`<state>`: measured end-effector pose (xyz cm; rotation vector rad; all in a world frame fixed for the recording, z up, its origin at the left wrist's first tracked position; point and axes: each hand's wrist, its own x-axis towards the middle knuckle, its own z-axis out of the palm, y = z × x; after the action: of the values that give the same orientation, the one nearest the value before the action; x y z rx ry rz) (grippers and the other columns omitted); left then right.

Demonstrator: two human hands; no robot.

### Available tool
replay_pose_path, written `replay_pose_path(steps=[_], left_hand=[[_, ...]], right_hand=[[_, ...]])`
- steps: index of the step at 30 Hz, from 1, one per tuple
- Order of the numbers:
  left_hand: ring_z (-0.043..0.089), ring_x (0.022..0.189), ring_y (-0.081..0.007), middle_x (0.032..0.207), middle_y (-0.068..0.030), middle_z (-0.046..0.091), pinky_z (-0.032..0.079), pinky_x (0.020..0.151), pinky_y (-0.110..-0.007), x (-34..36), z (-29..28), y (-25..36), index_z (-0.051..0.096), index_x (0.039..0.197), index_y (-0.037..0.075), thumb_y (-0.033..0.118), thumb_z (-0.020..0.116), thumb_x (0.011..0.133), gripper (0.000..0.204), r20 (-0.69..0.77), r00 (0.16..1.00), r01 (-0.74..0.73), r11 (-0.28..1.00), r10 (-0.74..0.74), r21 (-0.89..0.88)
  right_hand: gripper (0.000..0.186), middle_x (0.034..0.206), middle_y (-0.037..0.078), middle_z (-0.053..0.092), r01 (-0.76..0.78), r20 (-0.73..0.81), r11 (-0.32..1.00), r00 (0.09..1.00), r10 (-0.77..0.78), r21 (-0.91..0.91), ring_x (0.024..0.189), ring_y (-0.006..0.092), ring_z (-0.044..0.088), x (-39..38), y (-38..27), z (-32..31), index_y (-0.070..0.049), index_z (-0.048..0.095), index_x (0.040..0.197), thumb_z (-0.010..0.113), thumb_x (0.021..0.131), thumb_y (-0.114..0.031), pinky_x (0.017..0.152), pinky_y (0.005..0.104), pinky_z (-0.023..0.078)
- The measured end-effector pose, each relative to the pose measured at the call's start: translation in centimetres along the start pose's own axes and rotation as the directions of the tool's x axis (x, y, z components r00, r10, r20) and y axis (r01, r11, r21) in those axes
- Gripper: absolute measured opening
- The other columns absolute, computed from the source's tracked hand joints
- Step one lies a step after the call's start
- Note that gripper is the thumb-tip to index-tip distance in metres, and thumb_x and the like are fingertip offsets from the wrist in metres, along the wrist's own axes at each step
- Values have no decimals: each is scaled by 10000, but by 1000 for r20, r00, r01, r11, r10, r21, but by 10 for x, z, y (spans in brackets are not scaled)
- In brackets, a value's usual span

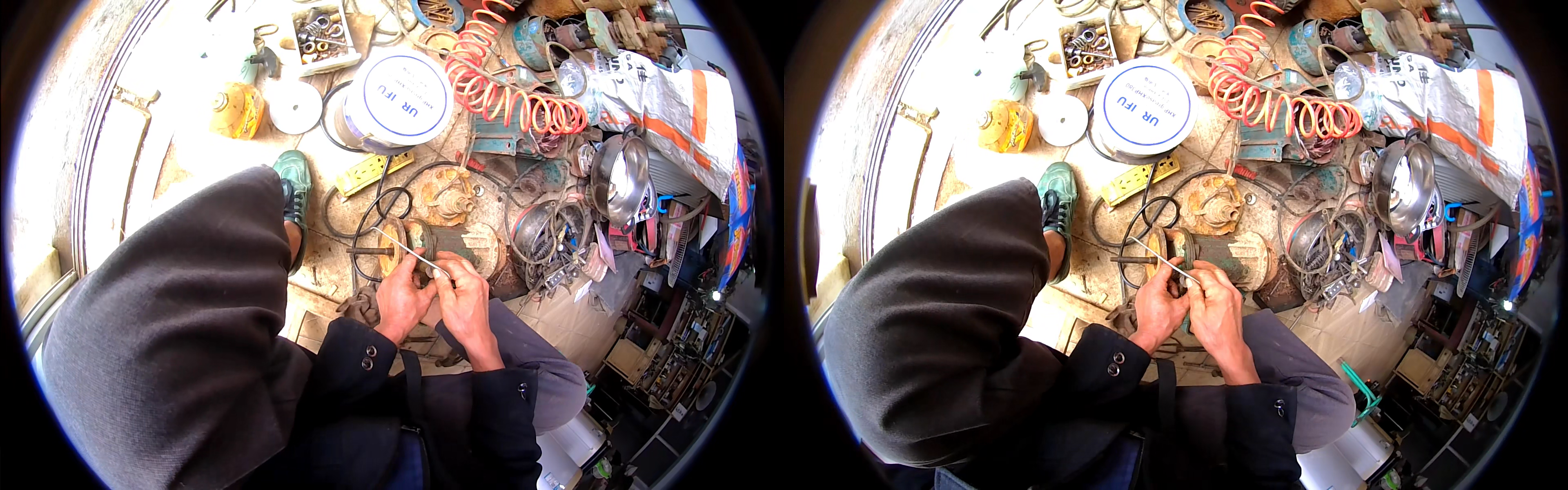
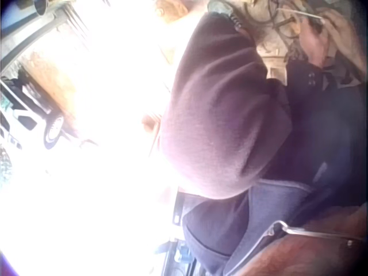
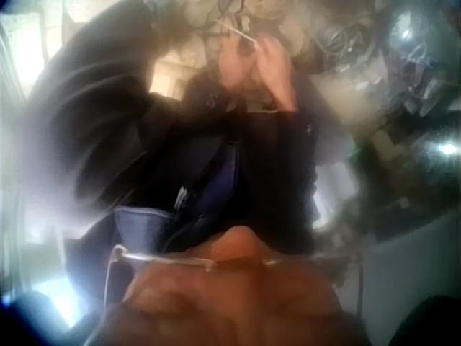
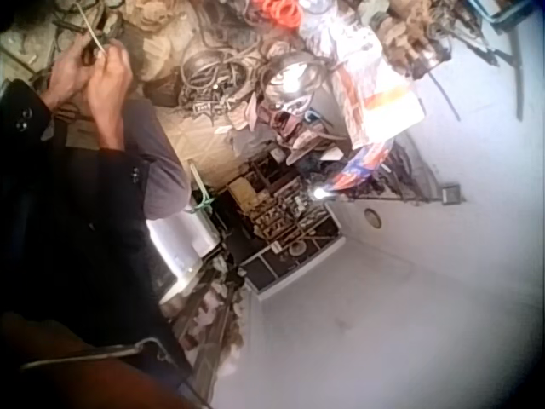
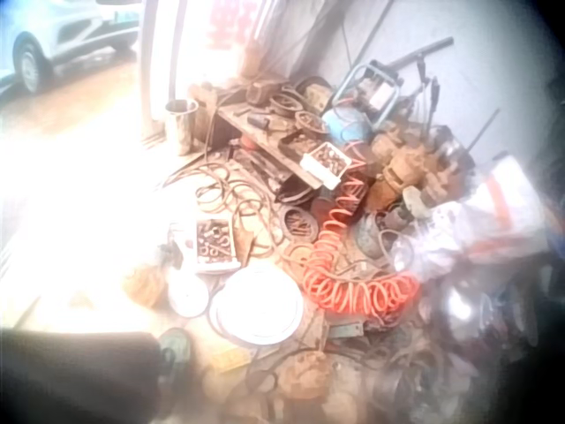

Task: The person sits on the floor in a cluttered workshop, sorting through a pile of metal parts and tools. They pick up a small metal piece and use a file to smooth its edges, then place it into a container. The person continues to handle various metal components and tools throughout the video.

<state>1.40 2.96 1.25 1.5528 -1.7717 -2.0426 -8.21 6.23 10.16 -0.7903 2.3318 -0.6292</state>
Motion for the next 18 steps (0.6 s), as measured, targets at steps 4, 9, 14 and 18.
replay_pose_path(steps=[4, 9, 14, 18], left_hand=[[630, 656, -230, 718, -39, 612, 503, 611, -375, 0, -1, -1, 665, 1298, 147, 298, 822, 773, 568, -18, 1000, -14, 1000, 13, -26], [500, 604, -100, 661, 18, 512, 437, 570, -281, 4, 7, -6, 656, 1333, 117, 232, 852, 765, 612, 17, 1000, -17, 999, 17, -39], [618, 643, -218, 704, -27, 598, 501, 613, -375, 3, 2, -2, 648, 1319, 143, 261, 803, 762, 590, 20, 999, 30, 999, -30, -29], [640, 665, -251, 707, -36, 605, 508, 638, -399, 2, 2, -4, 607, 1340, 135, 212, 756, 778, 586, -14, 1000, 28, 999, -28, 26]], right_hand=[[196, 1184, 263, 670, -9, 8, 1000, 1000, 9, 11, 1028, 394, 695, 1, -5, -2, 58, 691, 1080, 596, 924, -13, 875, 418, 547], [188, 1192, 243, 676, -66, -22, 997, 998, 67, 38, 1006, 343, 706, -1, -5, -7, 59, 695, 1070, 605, 935, -35, 846, 391, 550], [188, 1177, 223, 695, -60, -32, 997, 998, 61, 49, 1021, 293, 705, -1, -6, -7, 54, 701, 1056, 613, 940, -66, 847, 375, 544], [176, 1164, 209, 700, -30, -137, 999, 990, 35, 41, 1017, 281, 703, -3, -14, -16, 58, 698, 1054, 620, 940, -51, 864, 361, 535]])
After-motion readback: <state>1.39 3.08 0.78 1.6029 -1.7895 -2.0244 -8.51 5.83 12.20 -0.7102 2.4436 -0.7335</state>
